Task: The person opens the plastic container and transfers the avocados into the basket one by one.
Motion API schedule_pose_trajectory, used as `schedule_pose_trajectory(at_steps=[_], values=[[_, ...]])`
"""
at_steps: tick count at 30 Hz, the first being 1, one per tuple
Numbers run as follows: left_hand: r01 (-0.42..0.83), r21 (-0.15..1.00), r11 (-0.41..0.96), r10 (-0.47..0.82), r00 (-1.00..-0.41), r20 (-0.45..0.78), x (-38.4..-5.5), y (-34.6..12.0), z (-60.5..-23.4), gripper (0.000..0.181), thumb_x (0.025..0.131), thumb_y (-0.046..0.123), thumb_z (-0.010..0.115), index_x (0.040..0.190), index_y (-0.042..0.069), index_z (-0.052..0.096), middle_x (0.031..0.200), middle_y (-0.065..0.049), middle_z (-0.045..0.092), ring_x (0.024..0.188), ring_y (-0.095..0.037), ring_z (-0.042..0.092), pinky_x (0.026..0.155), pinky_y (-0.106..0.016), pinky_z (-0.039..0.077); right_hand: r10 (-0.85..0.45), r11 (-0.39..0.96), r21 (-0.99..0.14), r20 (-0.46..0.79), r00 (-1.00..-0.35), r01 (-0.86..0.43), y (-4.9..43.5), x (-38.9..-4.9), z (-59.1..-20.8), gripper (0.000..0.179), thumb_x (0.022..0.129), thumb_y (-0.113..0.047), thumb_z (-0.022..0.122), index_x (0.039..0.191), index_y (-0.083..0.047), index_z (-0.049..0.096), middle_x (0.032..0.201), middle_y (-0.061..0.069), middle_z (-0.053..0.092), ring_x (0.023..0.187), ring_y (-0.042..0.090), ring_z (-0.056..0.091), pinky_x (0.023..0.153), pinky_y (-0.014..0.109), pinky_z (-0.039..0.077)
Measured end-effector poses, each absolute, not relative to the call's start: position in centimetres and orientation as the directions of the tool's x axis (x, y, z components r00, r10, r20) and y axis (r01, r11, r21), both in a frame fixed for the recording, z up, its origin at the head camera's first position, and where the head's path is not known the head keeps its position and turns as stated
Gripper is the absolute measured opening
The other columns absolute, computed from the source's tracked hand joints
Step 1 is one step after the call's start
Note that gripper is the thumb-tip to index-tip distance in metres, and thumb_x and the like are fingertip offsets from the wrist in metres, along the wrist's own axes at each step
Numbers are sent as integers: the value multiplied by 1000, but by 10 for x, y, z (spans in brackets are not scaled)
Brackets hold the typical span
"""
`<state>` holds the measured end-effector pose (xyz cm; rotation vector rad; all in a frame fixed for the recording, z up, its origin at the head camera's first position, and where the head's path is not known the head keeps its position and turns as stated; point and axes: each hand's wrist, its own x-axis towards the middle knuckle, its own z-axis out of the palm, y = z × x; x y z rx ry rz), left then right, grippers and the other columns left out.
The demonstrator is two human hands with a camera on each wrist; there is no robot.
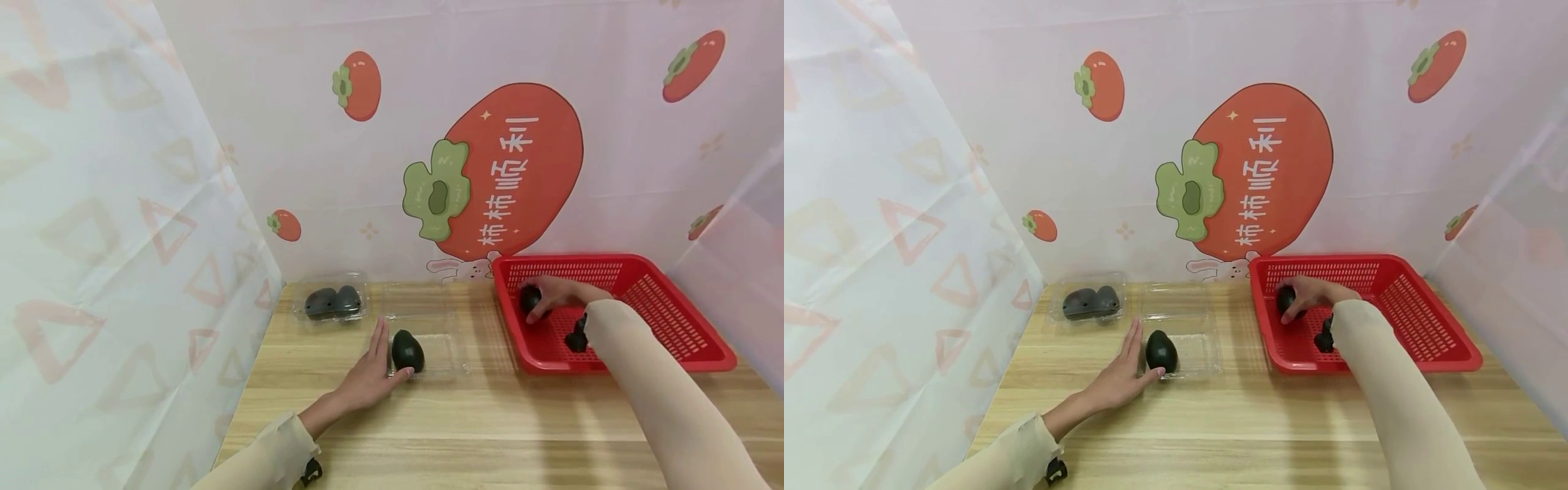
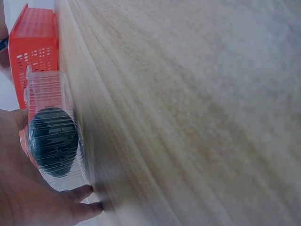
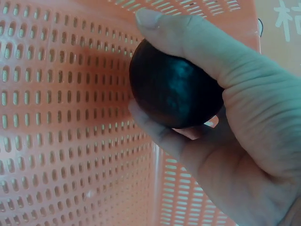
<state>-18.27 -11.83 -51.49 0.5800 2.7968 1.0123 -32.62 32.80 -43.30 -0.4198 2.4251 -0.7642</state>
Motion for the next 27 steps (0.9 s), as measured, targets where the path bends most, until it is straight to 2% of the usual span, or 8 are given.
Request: schedule_pose_trajectory(at_steps=[10, 27], values=[[314, 629, 711, 387, -922, 24, -183, -118, -516, 109, 101, 61, 61, 170, 2, 0, 178, -15, -7, 150, -47, 39, 115, -62, 42, -401, 822, -561, -448, -799, -98, 320, -323, -434, 86, 80, -22, 94, 147, 7, 48, 141, 29, 49, 129, 47, 45, 108, 63, 49], [310, 635, 708, 392, -920, 13, -182, -118, -513, 108, 102, 61, 60, 170, 2, -2, 178, -15, -9, 152, -46, 35, 118, -61, 38, -440, 820, -533, -352, -826, -209, 319, -322, -442, 85, 75, -24, 98, 146, 0, 56, 141, 24, 55, 130, 44, 46, 115, 72, 35]])
